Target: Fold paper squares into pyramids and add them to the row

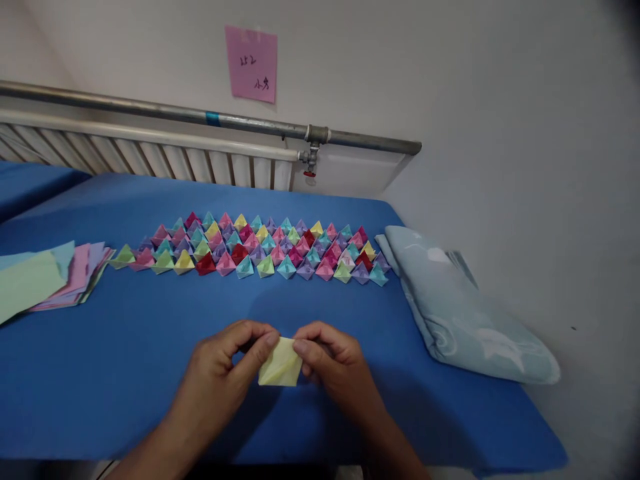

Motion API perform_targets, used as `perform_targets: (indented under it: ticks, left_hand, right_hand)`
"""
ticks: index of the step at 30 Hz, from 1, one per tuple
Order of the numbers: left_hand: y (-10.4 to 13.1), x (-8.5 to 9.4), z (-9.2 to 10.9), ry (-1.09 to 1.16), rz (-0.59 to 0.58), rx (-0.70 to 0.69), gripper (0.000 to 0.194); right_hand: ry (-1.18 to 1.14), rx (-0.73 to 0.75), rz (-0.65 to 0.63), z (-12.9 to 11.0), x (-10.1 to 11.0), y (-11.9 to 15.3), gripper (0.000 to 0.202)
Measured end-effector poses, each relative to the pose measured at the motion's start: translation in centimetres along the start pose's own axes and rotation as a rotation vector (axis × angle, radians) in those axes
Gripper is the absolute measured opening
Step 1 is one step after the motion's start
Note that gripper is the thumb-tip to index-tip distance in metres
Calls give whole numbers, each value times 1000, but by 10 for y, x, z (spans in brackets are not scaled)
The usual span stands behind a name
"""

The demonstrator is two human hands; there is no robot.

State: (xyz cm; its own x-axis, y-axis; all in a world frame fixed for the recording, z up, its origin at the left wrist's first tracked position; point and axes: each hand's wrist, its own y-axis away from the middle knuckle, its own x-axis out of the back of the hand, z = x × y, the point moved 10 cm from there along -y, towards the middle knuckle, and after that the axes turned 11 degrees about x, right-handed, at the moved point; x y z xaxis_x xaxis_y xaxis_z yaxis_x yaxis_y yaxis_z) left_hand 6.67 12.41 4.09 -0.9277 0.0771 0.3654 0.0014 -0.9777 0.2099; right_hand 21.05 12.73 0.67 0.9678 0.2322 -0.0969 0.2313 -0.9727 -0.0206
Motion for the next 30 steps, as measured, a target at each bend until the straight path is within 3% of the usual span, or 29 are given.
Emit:
perform_targets:
  ticks: [3,8,13,19,24,30]
  left_hand:
    - [-1,-2,-1,-2,-6,-13,26]
    - [-5,-13,-15,28,-139,127,34]
    - [-8,-12,-19,68,-146,155,34]
    - [-5,-19,-29,139,-271,246,43]
    - [0,-27,-46,165,-387,332,34]
    - [3,-30,-64,235,-377,451,37]
  right_hand:
    - [7,1,-18,1,-4,-2,20]
    - [26,25,-18,1,-7,-4,21]
    - [9,-6,-55,5,-11,-3,23]
    - [79,21,18,9,-1,-8,22]
    - [63,8,37,19,-1,-9,23]
    - [70,-25,-16,26,-9,-11,22]
